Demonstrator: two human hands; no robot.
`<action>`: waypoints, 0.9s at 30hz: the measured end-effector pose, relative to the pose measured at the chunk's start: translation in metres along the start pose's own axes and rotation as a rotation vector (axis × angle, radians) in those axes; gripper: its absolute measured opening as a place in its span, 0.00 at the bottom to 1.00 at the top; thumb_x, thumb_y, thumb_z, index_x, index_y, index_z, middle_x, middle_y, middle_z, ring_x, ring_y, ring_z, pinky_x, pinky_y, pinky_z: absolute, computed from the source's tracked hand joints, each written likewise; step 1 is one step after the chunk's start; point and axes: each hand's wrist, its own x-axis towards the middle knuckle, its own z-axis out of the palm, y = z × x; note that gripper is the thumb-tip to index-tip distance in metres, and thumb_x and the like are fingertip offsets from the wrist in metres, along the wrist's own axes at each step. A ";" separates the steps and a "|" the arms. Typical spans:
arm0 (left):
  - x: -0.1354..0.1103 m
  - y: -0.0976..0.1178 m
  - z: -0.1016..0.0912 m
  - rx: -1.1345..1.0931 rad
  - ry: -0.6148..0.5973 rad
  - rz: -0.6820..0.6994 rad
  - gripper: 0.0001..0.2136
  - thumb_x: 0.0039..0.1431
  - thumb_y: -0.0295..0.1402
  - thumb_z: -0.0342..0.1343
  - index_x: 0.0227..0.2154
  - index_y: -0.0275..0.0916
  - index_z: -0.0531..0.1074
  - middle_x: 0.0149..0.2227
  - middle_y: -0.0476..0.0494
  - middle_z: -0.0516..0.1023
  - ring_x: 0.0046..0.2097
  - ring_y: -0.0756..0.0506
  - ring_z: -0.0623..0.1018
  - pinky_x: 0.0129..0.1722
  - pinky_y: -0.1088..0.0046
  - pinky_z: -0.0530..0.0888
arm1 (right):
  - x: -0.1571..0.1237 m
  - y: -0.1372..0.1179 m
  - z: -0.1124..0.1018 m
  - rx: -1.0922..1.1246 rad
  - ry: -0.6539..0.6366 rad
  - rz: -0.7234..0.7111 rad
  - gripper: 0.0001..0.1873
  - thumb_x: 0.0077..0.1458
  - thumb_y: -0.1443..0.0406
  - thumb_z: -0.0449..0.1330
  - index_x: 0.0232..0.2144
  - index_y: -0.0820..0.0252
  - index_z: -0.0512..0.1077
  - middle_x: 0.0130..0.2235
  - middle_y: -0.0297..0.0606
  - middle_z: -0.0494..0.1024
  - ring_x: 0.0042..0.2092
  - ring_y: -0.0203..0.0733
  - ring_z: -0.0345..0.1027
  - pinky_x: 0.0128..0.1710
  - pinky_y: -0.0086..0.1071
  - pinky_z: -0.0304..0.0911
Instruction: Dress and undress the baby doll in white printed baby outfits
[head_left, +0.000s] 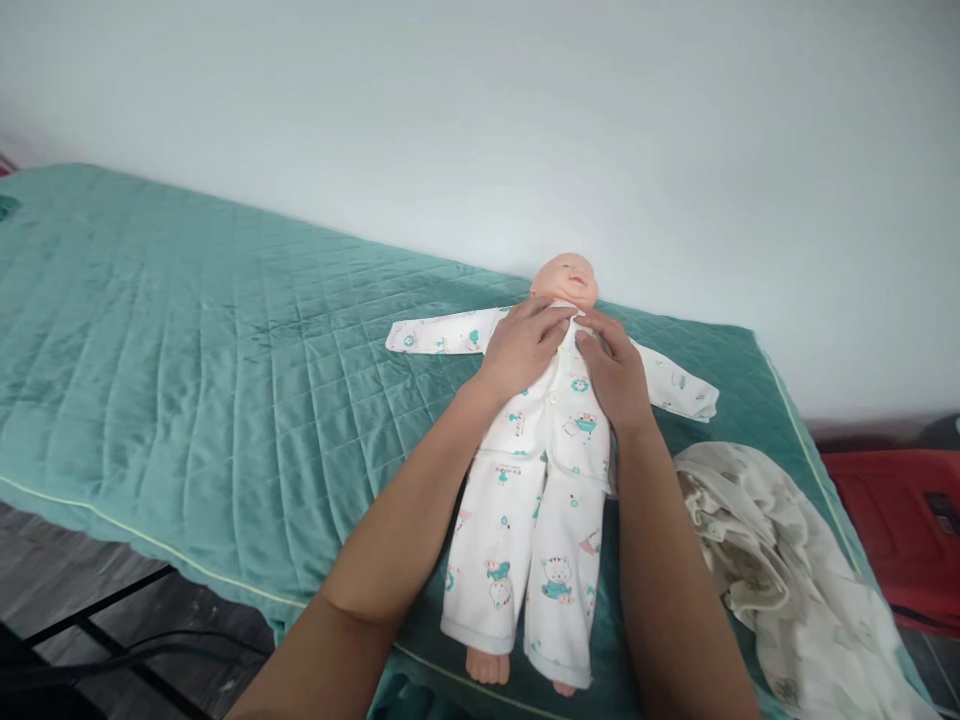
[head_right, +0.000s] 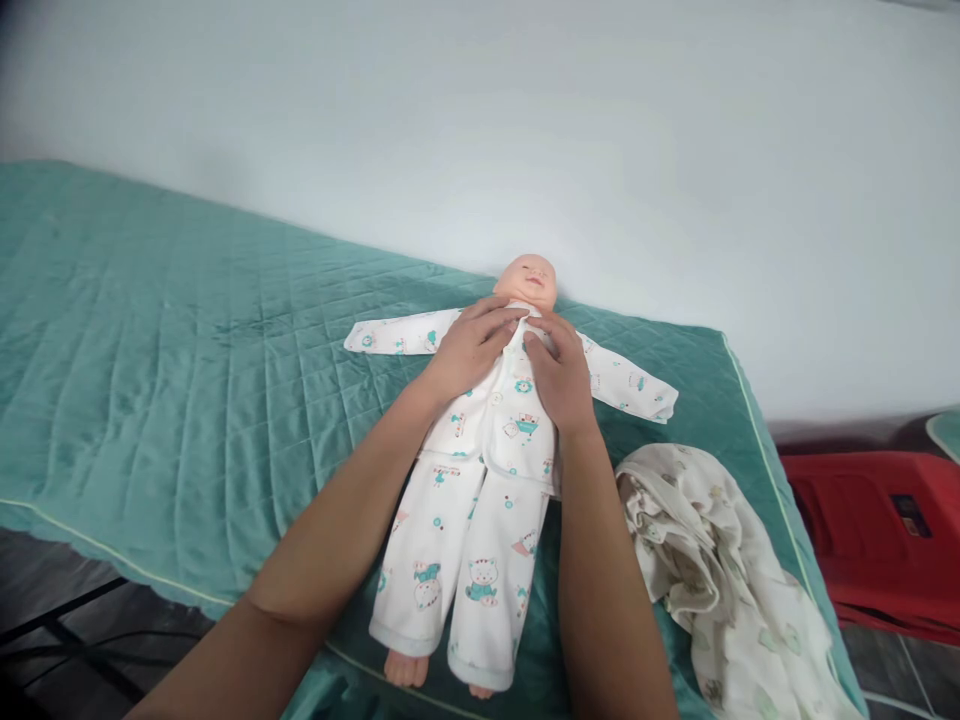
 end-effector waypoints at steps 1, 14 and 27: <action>0.000 0.001 0.000 0.003 -0.007 0.000 0.17 0.70 0.35 0.45 0.53 0.45 0.76 0.61 0.44 0.72 0.64 0.43 0.69 0.66 0.61 0.64 | 0.000 0.001 0.000 0.012 0.015 0.012 0.12 0.57 0.59 0.61 0.44 0.53 0.75 0.56 0.39 0.76 0.60 0.46 0.67 0.66 0.49 0.56; -0.032 0.001 -0.001 -0.151 0.126 0.068 0.10 0.67 0.34 0.52 0.43 0.42 0.78 0.58 0.43 0.76 0.62 0.45 0.71 0.66 0.61 0.64 | -0.055 -0.016 -0.007 -0.119 -0.072 -0.128 0.19 0.61 0.58 0.59 0.54 0.49 0.70 0.66 0.40 0.65 0.68 0.46 0.55 0.70 0.50 0.48; -0.027 -0.008 -0.010 -0.197 -0.028 0.129 0.11 0.67 0.37 0.51 0.46 0.43 0.77 0.62 0.42 0.72 0.65 0.45 0.67 0.67 0.61 0.62 | -0.064 -0.020 -0.007 -0.159 -0.045 -0.142 0.17 0.64 0.55 0.57 0.53 0.46 0.73 0.65 0.38 0.66 0.68 0.46 0.57 0.69 0.52 0.51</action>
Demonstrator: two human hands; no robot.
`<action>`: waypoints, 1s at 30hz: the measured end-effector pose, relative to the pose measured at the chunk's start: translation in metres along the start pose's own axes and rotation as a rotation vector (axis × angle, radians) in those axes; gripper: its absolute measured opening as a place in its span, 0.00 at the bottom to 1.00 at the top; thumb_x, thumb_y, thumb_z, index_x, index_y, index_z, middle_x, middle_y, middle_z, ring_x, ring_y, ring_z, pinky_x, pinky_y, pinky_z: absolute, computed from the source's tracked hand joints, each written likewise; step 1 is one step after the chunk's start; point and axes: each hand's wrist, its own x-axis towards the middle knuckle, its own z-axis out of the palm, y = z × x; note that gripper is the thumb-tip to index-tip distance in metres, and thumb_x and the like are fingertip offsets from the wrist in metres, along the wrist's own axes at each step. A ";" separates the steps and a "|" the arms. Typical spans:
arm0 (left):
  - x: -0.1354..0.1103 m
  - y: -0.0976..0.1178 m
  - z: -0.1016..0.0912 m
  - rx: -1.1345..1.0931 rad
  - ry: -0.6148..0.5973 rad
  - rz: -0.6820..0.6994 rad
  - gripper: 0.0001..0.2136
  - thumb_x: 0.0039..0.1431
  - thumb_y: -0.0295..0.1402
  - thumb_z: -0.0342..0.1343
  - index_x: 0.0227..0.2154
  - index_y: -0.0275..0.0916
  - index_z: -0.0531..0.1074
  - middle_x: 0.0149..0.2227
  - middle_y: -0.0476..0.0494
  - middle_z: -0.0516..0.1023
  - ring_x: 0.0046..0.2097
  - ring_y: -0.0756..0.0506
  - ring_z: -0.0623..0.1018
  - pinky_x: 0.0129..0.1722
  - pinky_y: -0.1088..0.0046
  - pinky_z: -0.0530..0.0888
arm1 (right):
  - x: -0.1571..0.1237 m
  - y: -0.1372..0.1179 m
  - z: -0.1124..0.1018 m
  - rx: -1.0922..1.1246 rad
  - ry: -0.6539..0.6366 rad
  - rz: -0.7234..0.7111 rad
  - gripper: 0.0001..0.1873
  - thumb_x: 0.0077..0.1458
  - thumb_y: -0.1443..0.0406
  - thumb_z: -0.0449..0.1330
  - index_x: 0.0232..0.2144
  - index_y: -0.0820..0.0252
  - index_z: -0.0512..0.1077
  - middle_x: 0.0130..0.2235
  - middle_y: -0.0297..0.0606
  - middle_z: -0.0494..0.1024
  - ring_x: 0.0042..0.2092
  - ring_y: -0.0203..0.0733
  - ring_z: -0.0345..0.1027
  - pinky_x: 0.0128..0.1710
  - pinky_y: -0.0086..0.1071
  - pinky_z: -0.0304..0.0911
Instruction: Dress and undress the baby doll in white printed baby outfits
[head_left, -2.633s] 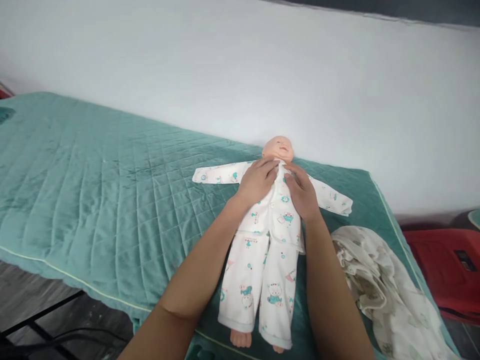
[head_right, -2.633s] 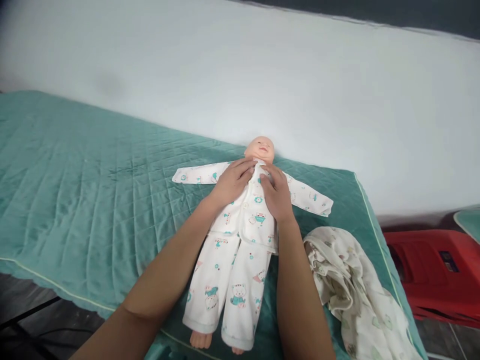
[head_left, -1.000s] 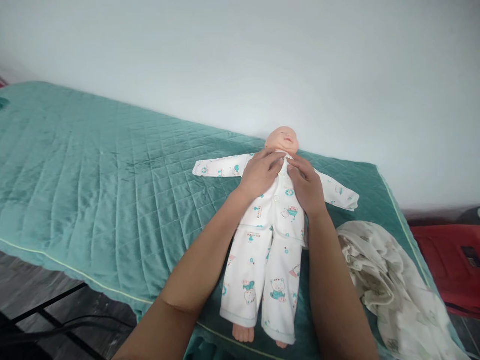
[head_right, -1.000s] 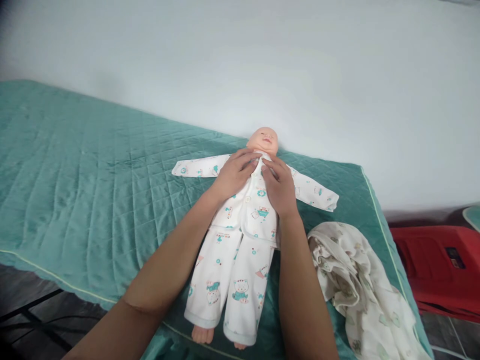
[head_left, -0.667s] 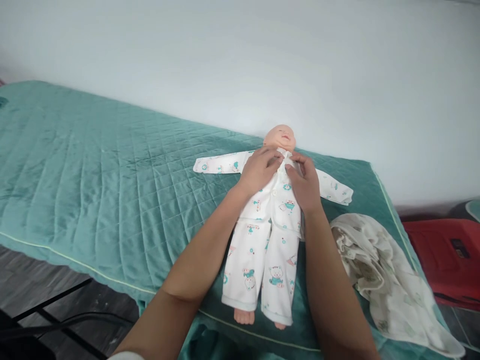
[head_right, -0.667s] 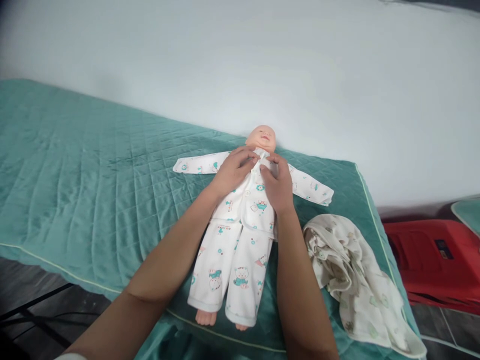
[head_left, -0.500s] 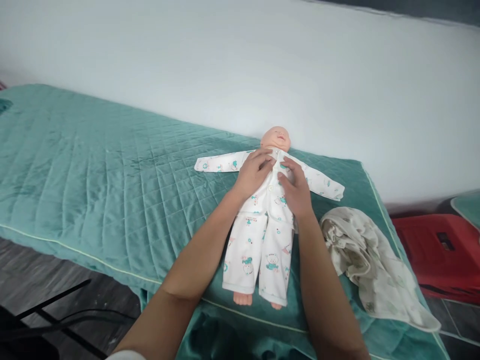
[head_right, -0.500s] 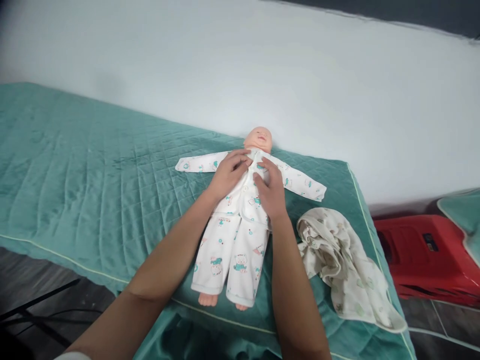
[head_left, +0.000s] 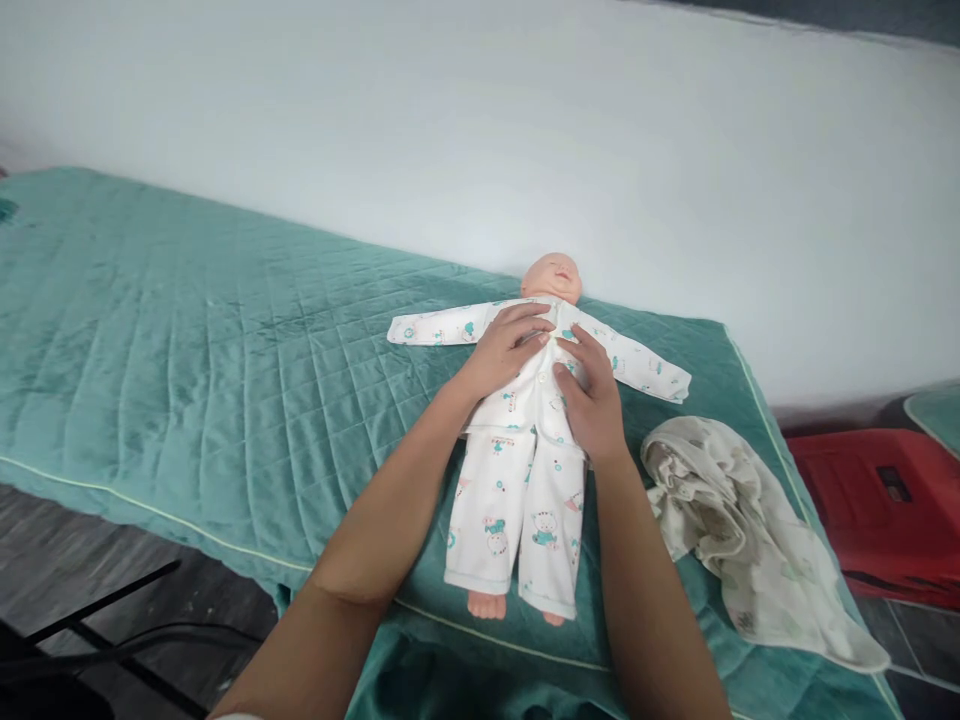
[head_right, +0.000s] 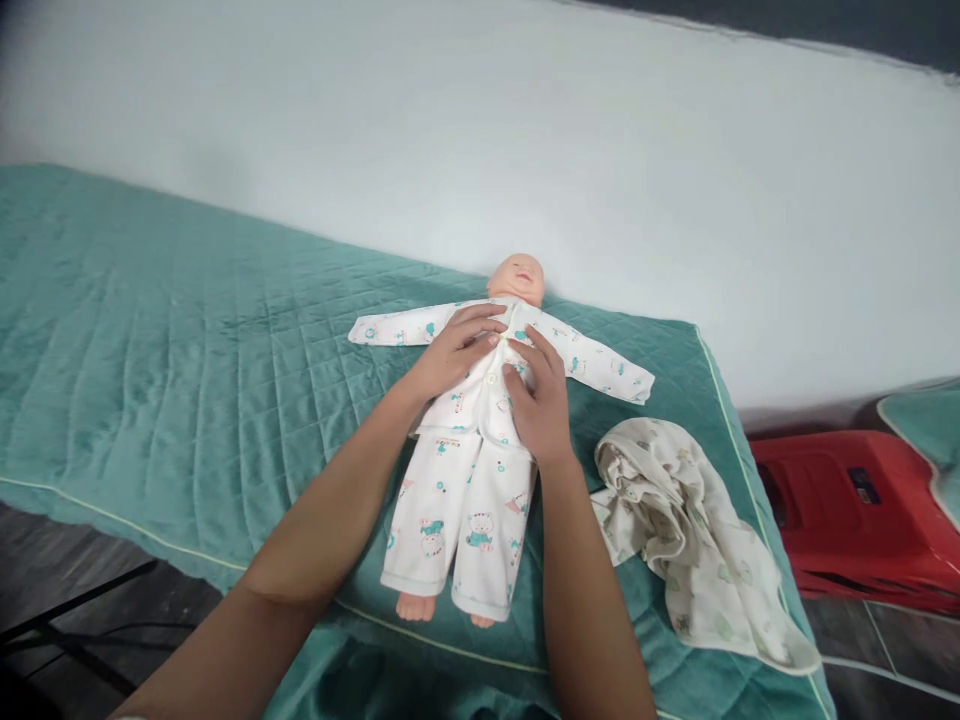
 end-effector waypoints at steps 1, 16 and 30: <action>0.001 0.000 -0.001 -0.007 -0.018 0.006 0.11 0.67 0.37 0.51 0.46 0.43 0.77 0.62 0.42 0.71 0.65 0.45 0.67 0.67 0.62 0.62 | 0.000 -0.001 0.000 -0.010 -0.005 0.001 0.17 0.64 0.55 0.57 0.53 0.46 0.73 0.65 0.38 0.66 0.68 0.46 0.57 0.69 0.52 0.51; 0.006 0.017 0.007 0.117 0.065 -0.026 0.03 0.58 0.28 0.57 0.34 0.42 0.73 0.57 0.43 0.75 0.62 0.43 0.70 0.65 0.60 0.65 | 0.000 -0.001 0.002 0.011 -0.014 -0.024 0.18 0.62 0.59 0.58 0.54 0.48 0.68 0.66 0.40 0.64 0.68 0.46 0.55 0.69 0.52 0.49; -0.012 0.010 -0.031 -0.062 -0.346 0.069 0.07 0.64 0.37 0.57 0.38 0.47 0.80 0.69 0.51 0.62 0.74 0.42 0.53 0.70 0.51 0.58 | -0.001 0.006 -0.008 0.234 -0.069 0.083 0.22 0.57 0.54 0.64 0.53 0.47 0.67 0.68 0.37 0.62 0.70 0.47 0.52 0.71 0.52 0.47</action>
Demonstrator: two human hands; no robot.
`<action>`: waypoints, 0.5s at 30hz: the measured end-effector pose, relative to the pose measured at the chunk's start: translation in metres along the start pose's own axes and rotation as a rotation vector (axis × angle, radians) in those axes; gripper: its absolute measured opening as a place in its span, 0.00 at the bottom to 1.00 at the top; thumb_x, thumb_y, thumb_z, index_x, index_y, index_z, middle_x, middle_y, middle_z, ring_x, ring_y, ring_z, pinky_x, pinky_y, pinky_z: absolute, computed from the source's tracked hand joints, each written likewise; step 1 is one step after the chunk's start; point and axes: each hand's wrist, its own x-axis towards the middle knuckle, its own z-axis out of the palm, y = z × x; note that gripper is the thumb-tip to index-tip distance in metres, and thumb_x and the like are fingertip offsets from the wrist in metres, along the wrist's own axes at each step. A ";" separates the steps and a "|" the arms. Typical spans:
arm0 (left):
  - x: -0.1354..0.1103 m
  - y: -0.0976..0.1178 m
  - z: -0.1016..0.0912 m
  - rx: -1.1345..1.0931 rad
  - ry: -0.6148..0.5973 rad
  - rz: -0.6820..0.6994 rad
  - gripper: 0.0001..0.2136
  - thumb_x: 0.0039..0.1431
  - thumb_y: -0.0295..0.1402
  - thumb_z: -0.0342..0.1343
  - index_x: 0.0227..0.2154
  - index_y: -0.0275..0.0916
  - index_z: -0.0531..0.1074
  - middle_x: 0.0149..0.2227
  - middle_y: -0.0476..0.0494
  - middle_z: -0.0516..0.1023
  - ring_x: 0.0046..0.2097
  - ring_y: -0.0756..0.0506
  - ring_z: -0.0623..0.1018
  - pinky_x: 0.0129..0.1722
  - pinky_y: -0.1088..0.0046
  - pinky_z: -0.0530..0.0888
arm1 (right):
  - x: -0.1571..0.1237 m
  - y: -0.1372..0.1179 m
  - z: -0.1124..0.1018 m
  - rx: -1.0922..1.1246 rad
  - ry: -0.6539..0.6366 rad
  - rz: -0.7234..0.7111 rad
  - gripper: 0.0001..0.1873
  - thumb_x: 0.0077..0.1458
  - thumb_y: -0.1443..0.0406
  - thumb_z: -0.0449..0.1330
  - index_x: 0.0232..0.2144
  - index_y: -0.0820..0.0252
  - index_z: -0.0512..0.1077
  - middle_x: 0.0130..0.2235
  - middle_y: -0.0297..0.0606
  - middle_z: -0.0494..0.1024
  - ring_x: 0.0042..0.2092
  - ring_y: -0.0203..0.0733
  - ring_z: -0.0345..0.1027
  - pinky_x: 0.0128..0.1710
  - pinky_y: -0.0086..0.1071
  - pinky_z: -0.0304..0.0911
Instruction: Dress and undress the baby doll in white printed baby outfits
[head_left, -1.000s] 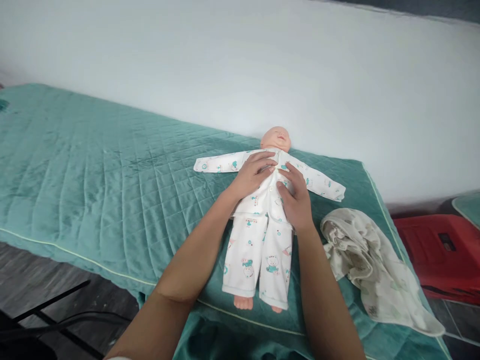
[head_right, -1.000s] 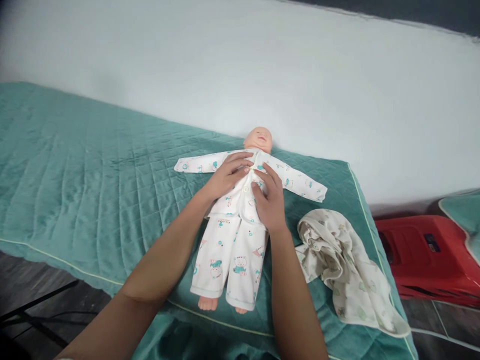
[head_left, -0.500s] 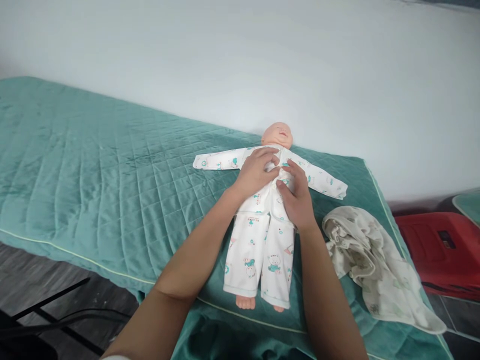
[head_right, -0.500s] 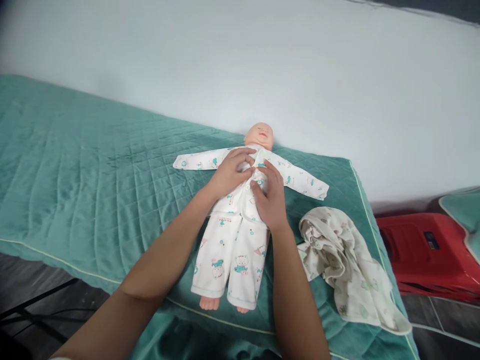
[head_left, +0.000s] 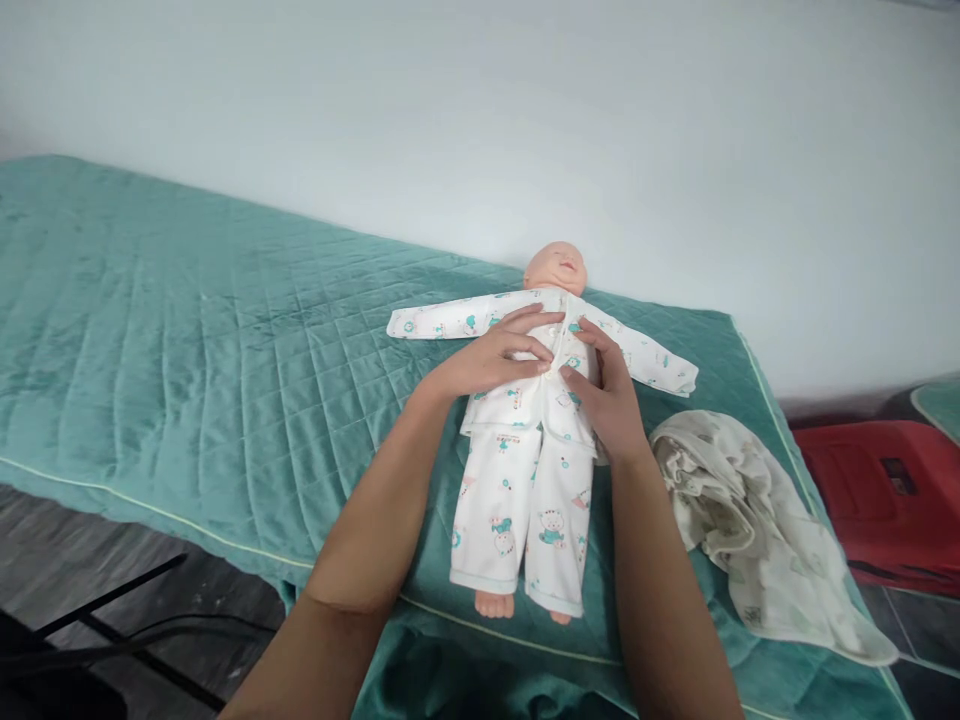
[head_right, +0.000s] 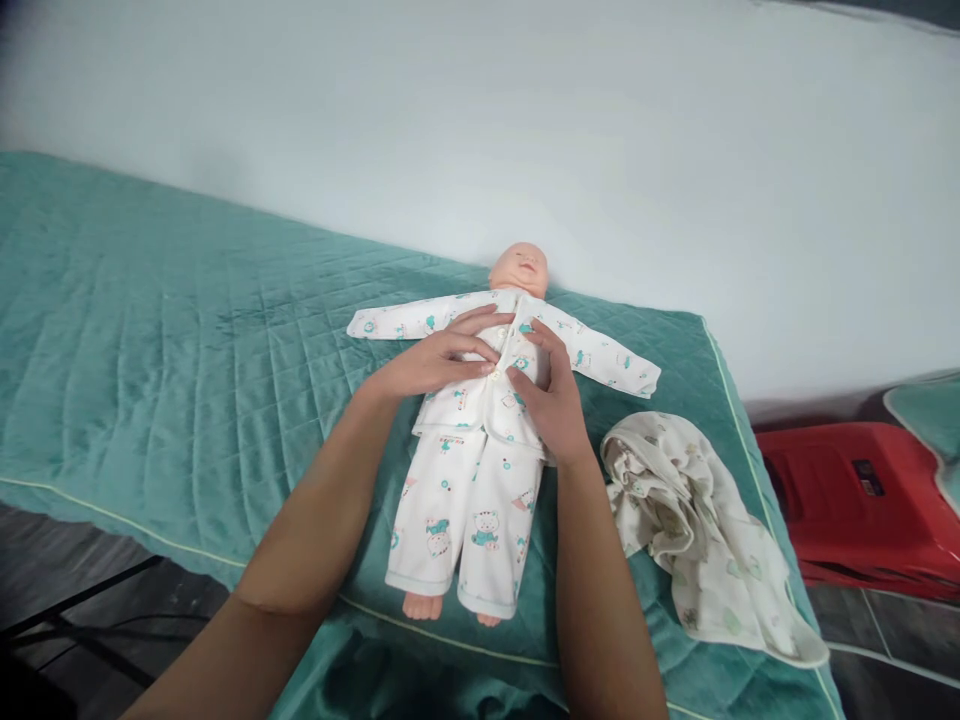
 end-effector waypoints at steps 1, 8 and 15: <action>-0.002 0.000 -0.003 -0.017 -0.032 -0.003 0.07 0.63 0.38 0.57 0.39 0.48 0.81 0.70 0.52 0.61 0.74 0.41 0.51 0.69 0.51 0.60 | 0.000 0.000 -0.001 -0.017 -0.014 0.000 0.25 0.57 0.53 0.65 0.55 0.46 0.66 0.68 0.37 0.61 0.71 0.47 0.51 0.71 0.52 0.46; -0.004 -0.005 -0.007 -0.054 -0.059 -0.021 0.06 0.61 0.38 0.61 0.38 0.50 0.82 0.70 0.54 0.60 0.74 0.41 0.49 0.69 0.50 0.60 | -0.001 -0.003 -0.002 -0.088 -0.065 -0.032 0.30 0.57 0.51 0.64 0.59 0.45 0.64 0.70 0.37 0.58 0.72 0.48 0.48 0.72 0.54 0.44; -0.004 -0.007 -0.005 -0.058 -0.037 -0.015 0.05 0.60 0.36 0.62 0.37 0.49 0.82 0.69 0.53 0.62 0.74 0.41 0.50 0.70 0.50 0.59 | 0.000 0.000 -0.004 -0.120 -0.081 -0.063 0.30 0.57 0.52 0.64 0.60 0.44 0.63 0.70 0.37 0.57 0.72 0.47 0.48 0.72 0.52 0.44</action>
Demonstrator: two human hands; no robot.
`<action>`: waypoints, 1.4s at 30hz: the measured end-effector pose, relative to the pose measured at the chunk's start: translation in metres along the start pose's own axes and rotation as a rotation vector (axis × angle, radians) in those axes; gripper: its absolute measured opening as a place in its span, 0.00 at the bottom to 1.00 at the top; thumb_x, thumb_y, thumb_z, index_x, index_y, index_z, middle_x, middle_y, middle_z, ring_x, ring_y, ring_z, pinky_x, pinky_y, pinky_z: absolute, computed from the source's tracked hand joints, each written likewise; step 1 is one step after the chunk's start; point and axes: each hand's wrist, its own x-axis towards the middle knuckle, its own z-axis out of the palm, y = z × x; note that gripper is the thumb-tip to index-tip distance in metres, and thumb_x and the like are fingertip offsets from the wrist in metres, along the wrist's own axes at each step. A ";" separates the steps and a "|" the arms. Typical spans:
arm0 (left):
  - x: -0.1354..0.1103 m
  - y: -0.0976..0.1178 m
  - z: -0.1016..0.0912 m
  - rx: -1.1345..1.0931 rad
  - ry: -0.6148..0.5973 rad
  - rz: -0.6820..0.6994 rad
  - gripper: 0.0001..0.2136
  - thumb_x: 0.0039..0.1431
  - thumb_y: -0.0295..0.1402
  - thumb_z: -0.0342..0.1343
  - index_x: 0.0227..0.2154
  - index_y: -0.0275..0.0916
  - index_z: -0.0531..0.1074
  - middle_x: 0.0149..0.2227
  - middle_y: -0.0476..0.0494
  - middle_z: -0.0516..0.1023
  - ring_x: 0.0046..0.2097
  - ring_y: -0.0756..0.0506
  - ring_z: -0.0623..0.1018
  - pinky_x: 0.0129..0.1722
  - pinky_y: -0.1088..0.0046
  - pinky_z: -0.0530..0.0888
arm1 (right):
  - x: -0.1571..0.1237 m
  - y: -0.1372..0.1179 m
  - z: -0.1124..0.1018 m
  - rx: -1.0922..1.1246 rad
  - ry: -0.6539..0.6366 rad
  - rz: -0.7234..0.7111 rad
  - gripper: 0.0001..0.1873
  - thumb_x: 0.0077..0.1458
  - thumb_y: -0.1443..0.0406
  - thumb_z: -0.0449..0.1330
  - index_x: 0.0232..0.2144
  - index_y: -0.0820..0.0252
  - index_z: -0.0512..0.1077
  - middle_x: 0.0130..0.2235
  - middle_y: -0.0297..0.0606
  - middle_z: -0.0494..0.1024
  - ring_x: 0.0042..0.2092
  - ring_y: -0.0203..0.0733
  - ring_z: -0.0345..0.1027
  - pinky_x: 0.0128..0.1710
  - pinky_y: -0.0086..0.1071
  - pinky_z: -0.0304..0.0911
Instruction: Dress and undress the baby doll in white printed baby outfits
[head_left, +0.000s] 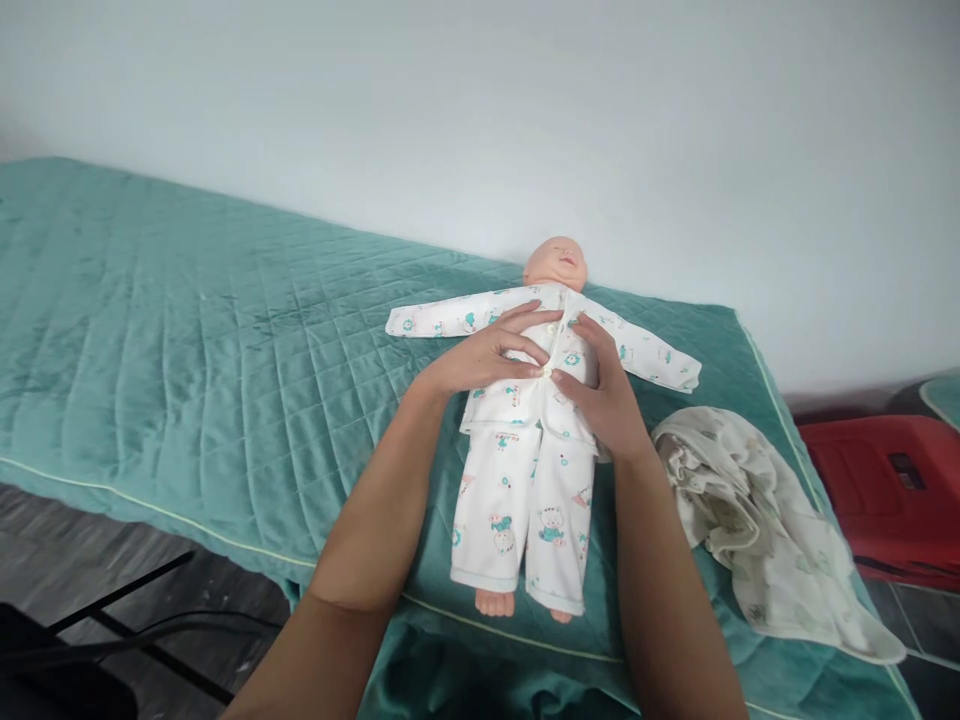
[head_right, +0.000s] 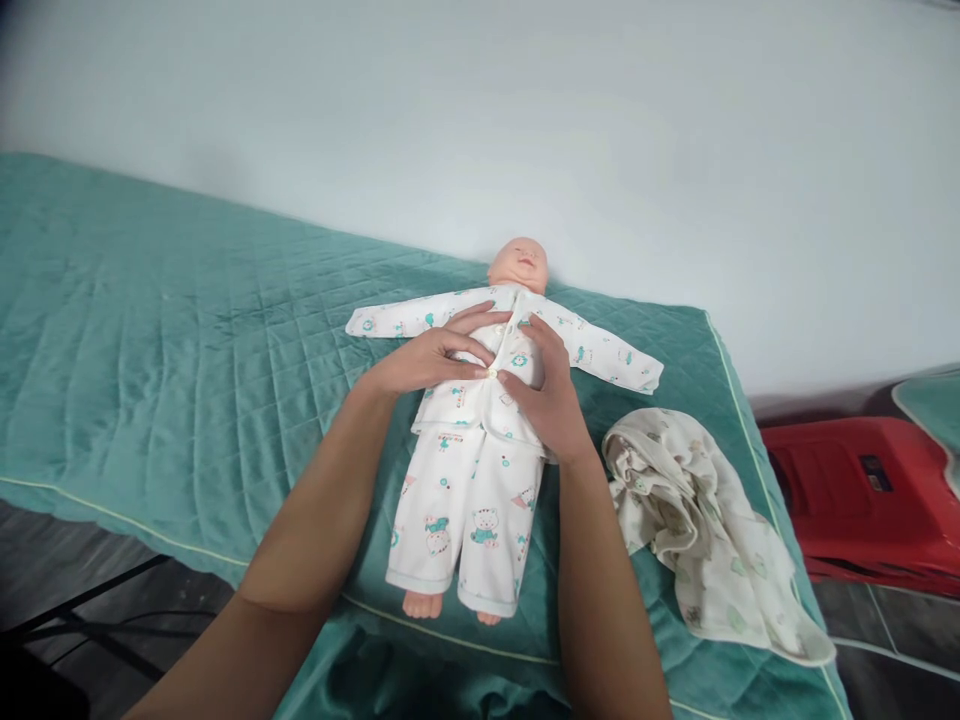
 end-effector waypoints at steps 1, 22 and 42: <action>0.000 0.000 0.000 -0.003 -0.003 -0.011 0.05 0.60 0.36 0.62 0.38 0.49 0.82 0.69 0.54 0.61 0.74 0.41 0.50 0.69 0.50 0.60 | 0.000 0.001 0.000 -0.008 -0.003 -0.006 0.30 0.58 0.52 0.64 0.60 0.43 0.63 0.70 0.37 0.57 0.72 0.48 0.47 0.72 0.53 0.44; 0.000 0.000 0.000 -0.122 -0.031 -0.030 0.09 0.60 0.43 0.62 0.40 0.48 0.82 0.71 0.52 0.59 0.75 0.38 0.45 0.67 0.49 0.62 | 0.002 0.003 0.001 -0.017 0.000 -0.031 0.28 0.57 0.55 0.66 0.58 0.44 0.66 0.68 0.38 0.59 0.71 0.48 0.49 0.71 0.53 0.44; -0.001 -0.002 0.004 -0.120 0.027 0.013 0.06 0.58 0.38 0.64 0.37 0.47 0.82 0.68 0.49 0.64 0.74 0.39 0.48 0.69 0.47 0.56 | 0.002 0.000 0.007 -0.037 0.053 -0.031 0.26 0.56 0.56 0.67 0.56 0.46 0.66 0.67 0.39 0.61 0.70 0.48 0.51 0.70 0.53 0.46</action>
